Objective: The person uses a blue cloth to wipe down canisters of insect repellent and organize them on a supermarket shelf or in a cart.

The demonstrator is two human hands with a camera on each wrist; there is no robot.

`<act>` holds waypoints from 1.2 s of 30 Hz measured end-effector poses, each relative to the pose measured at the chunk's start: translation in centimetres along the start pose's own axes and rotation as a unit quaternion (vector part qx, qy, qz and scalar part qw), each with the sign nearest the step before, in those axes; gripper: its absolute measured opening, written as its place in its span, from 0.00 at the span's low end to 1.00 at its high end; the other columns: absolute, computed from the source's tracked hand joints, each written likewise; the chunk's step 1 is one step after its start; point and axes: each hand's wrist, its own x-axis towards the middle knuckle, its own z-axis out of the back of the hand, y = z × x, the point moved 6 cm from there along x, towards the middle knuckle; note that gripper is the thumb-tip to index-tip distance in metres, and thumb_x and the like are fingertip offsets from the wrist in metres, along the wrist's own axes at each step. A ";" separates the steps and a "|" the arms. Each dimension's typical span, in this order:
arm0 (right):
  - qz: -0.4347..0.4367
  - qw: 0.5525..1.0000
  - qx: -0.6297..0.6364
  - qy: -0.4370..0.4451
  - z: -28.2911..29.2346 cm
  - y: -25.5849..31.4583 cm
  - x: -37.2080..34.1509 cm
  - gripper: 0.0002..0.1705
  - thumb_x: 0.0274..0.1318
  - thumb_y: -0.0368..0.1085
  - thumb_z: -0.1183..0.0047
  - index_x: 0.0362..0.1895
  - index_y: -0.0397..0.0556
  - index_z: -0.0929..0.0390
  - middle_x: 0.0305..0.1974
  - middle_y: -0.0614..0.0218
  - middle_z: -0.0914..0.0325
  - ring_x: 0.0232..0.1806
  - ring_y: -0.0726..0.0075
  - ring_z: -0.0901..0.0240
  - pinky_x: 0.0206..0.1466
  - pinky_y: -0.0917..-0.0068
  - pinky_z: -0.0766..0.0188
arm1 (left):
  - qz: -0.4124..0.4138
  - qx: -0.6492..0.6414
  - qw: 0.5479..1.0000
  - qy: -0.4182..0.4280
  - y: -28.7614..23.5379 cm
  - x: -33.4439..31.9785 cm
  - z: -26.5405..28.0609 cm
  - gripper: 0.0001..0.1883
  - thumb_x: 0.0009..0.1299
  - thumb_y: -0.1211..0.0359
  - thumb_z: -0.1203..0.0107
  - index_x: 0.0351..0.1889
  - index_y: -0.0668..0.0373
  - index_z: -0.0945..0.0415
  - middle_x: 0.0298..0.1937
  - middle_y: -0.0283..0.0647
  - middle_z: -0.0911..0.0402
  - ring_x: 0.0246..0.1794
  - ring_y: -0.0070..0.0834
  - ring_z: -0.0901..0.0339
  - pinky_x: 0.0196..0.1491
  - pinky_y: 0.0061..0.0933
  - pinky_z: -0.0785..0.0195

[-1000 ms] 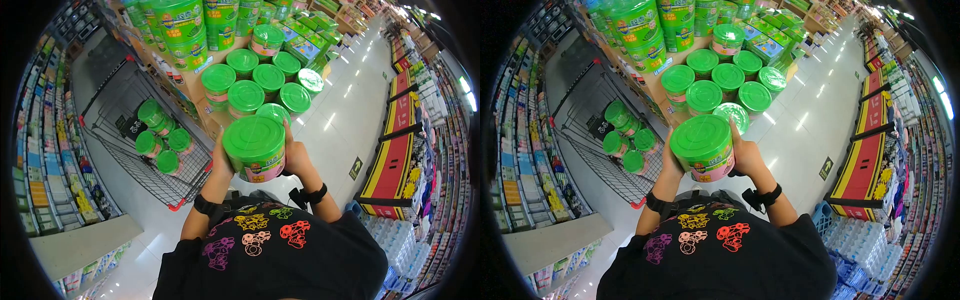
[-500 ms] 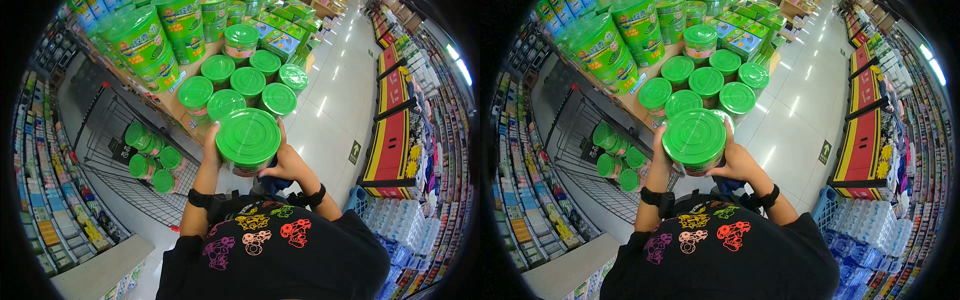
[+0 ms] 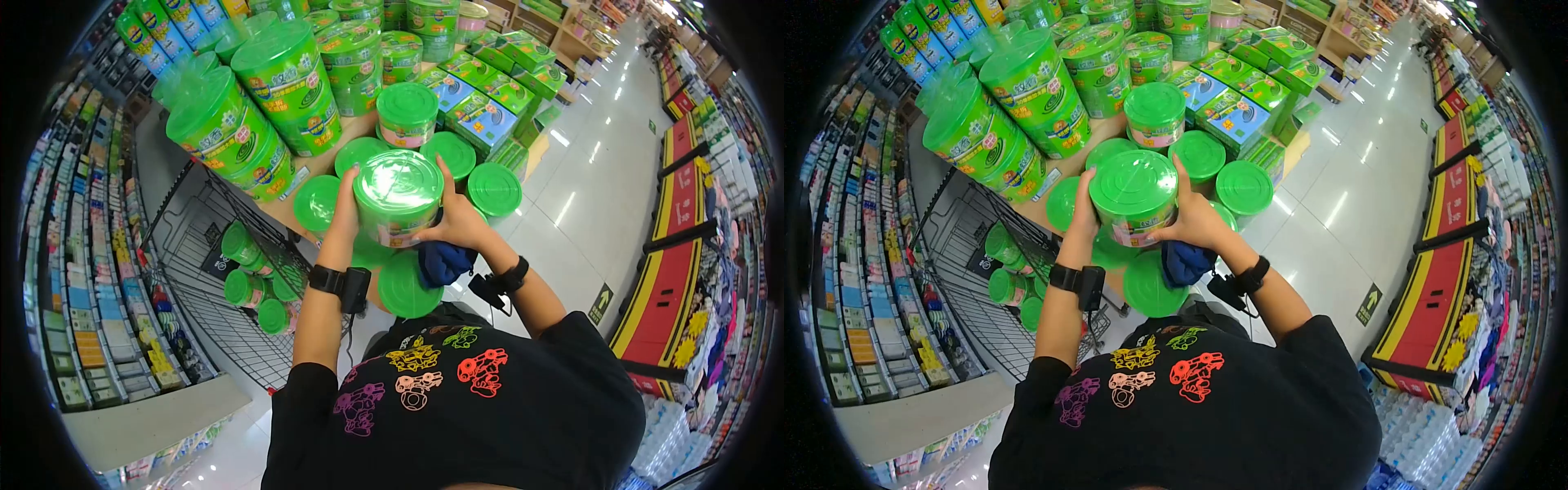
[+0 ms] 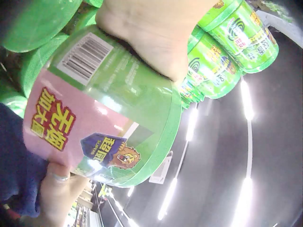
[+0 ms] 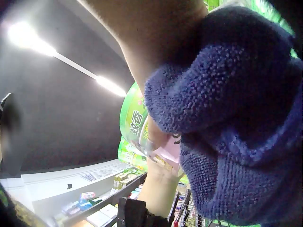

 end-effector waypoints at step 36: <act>-0.031 0.988 0.060 -0.140 -4.8 -8.2 12.4 0.63 0.23 0.36 0.28 0.66 0.41 0.54 0.59 0.46 0.39 0.60 0.46 0.39 0.60 0.62 0.38 | -0.179 0.342 0.889 -0.246 0.5 6.2 3.3 0.27 0.73 0.54 0.61 0.61 0.65 0.42 0.58 0.50 0.33 0.58 0.39 0.34 0.59 0.34 0.44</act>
